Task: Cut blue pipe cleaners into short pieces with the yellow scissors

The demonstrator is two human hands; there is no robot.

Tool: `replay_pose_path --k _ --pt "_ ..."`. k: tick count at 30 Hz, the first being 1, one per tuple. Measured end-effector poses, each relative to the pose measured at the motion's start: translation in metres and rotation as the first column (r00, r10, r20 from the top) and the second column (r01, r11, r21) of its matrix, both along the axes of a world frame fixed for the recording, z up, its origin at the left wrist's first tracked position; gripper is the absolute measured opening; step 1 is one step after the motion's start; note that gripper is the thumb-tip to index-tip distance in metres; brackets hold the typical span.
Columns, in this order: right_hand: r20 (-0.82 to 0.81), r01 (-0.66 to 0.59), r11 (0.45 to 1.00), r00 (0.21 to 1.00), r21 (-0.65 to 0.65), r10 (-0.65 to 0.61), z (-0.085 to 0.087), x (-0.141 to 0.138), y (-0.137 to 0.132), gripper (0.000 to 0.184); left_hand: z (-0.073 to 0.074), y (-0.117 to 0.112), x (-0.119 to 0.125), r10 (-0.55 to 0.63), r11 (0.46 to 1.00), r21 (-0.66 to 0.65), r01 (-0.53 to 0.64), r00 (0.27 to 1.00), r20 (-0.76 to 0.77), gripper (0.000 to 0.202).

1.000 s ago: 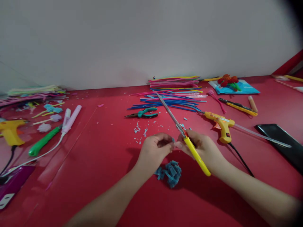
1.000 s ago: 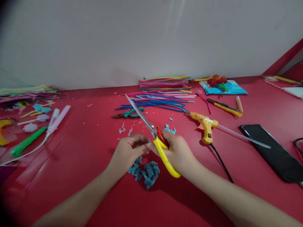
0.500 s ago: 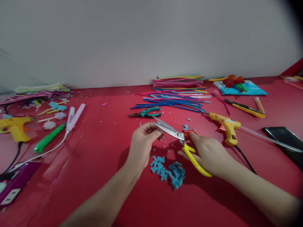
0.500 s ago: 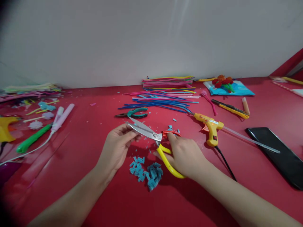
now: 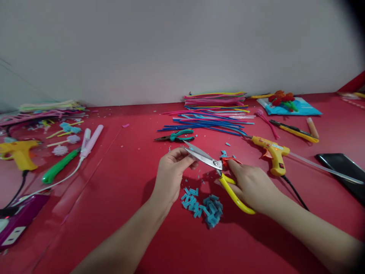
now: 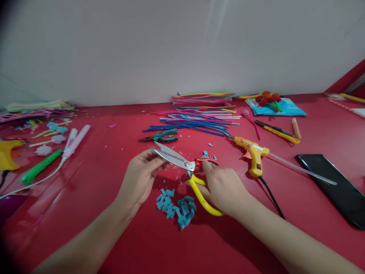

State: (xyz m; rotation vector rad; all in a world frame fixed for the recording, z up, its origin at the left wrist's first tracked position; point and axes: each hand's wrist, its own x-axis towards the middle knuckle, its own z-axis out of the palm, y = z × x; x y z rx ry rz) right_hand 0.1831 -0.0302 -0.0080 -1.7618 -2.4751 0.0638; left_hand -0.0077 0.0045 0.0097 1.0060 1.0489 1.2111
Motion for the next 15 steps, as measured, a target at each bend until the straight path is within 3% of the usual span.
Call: replay_pose_path --k 15 --pt "0.034 -0.029 0.996 0.999 0.084 0.026 -0.0029 0.0034 0.0005 0.034 -0.001 0.0004 -0.0003 -0.016 1.0 0.027 0.015 0.999 0.037 0.007"
